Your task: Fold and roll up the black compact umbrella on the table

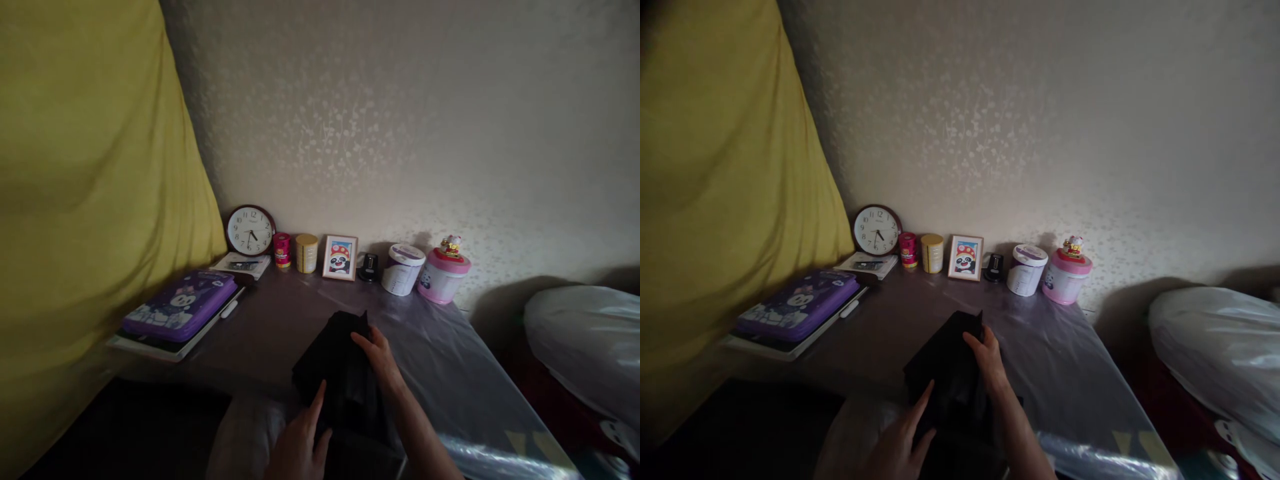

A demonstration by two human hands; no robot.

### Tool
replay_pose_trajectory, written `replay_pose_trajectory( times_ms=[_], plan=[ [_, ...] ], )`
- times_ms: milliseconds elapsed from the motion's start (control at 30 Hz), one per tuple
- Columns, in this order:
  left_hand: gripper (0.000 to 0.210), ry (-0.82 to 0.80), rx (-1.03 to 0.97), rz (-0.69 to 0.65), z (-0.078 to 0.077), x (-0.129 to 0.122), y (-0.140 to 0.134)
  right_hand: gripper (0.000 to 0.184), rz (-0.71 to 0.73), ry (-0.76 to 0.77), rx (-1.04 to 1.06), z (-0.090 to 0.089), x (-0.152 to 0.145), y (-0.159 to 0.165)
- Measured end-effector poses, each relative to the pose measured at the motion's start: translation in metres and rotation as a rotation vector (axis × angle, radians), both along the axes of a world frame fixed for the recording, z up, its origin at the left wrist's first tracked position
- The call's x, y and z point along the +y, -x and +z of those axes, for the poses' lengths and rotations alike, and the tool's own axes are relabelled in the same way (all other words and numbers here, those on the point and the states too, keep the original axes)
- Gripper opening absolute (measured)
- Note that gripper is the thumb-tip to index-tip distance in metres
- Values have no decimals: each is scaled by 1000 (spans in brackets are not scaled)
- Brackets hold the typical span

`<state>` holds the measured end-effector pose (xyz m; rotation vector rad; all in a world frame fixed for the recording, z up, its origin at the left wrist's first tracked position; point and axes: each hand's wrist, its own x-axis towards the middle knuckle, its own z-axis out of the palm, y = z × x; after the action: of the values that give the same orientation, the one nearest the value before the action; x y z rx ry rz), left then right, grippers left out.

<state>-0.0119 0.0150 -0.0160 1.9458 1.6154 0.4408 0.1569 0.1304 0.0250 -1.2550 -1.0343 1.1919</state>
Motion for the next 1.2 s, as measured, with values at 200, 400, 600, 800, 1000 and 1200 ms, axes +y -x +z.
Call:
replay_pose_trajectory(
  times_ms=[200,400,600,800,1000,1200],
  plan=[
    [64,21,-30,-29,-16,2,-2,54,8,-32,-125,-23,24,14],
    [74,114,-120,51,-10,-1,-4,55,-14,-72,-373,-43,40,12],
    [66,146,-113,92,-2,-8,-6,58,15,-68,-465,-48,44,10],
    [69,46,-34,-112,1,-10,-2,52,64,-85,-491,-44,44,11],
    [77,94,178,-170,10,-4,-7,57,61,-31,-479,-38,45,19],
    [83,124,63,-149,14,0,-3,68,99,108,-419,-27,44,33]
  ],
)
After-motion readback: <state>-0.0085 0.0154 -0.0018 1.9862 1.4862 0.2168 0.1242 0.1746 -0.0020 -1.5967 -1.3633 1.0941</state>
